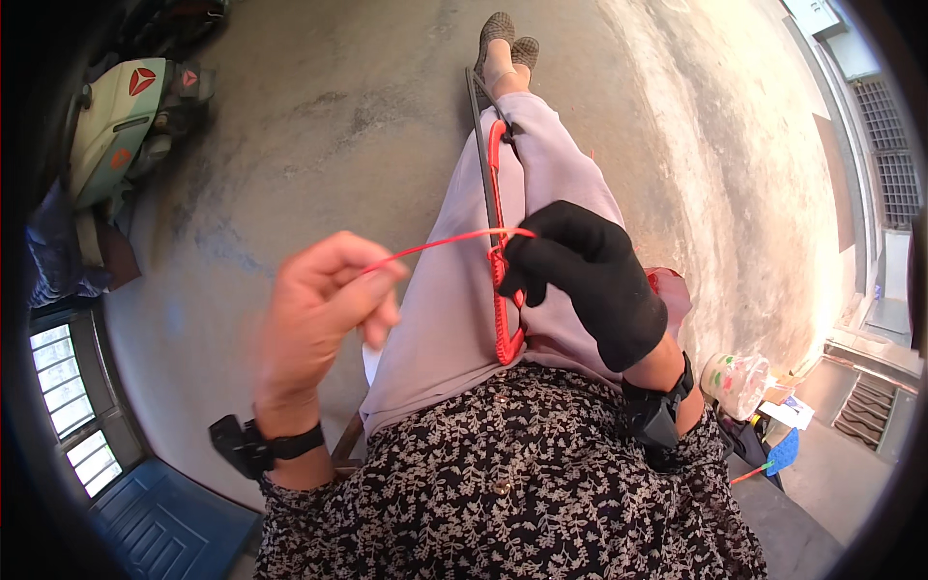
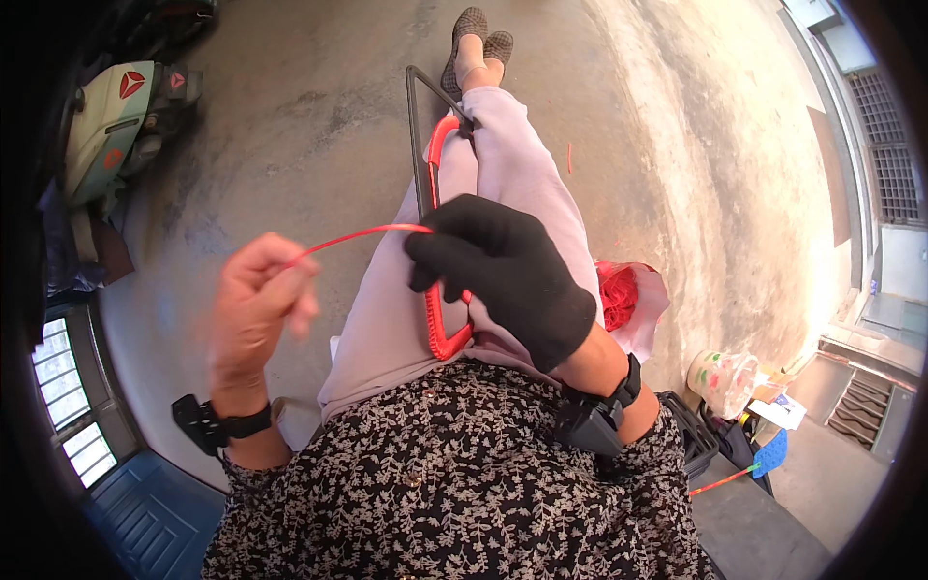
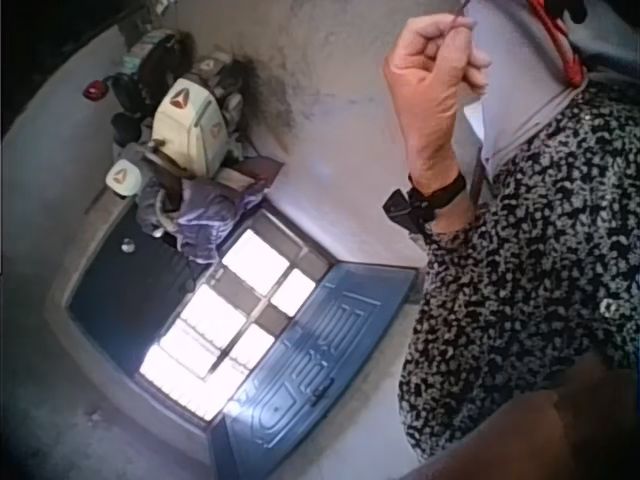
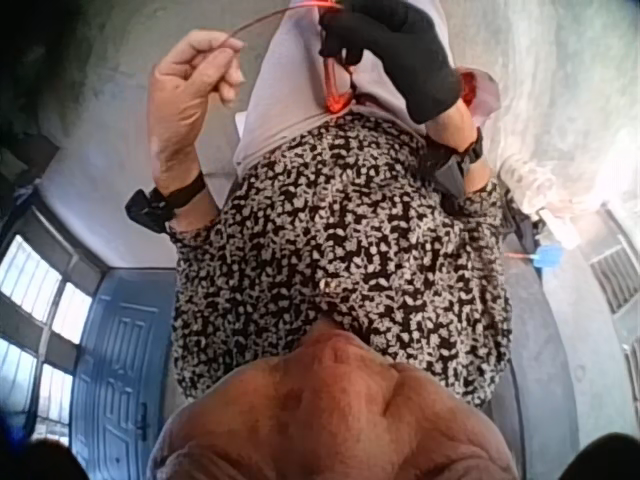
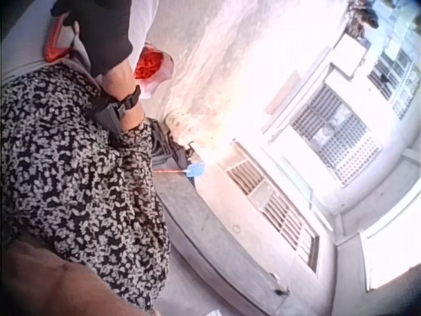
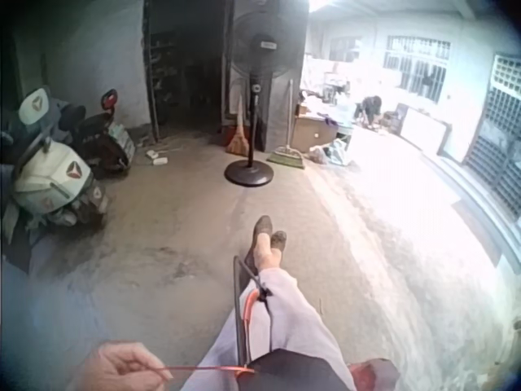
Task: Wrapping a red plastic cord tightly around a black rectangular frame.
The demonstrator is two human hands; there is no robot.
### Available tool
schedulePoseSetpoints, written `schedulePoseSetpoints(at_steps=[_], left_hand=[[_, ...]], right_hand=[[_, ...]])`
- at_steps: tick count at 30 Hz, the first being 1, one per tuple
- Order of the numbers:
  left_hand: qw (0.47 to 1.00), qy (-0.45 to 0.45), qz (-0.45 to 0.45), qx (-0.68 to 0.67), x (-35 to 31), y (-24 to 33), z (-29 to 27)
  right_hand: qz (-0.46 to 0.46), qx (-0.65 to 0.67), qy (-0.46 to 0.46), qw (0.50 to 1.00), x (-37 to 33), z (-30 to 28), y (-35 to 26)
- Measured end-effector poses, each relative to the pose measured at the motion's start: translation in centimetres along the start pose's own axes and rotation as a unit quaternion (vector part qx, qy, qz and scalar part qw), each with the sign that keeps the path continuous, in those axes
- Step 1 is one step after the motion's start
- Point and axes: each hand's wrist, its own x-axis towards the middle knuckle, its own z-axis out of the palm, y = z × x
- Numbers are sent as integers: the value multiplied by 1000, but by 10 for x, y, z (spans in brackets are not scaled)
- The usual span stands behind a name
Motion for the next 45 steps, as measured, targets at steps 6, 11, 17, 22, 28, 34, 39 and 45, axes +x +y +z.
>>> schedulePoseSetpoints(at_steps=[6,11,17,22,28,34,39,45], left_hand=[[964,78,107,231,36,-86,57],[946,65,62,312,40,-98,59],[973,99,97,186,37,-106,47],[932,28,76,353,51,-91,32],[835,2,155,527,61,-108,40],[839,35,190,509,60,-104,34],[980,32,21,197,37,-52,40],[884,-43,-124,-448,34,-48,44]], right_hand=[[17,76,20,997,-13,1,19],[98,143,27,984,-22,-6,18],[25,-23,116,993,0,-15,17],[-115,-237,174,949,14,-31,62],[-201,-442,105,868,15,-15,73],[-165,-373,136,903,17,-17,75],[13,-71,151,986,-1,-27,17],[106,45,-100,988,-33,-11,-3]])
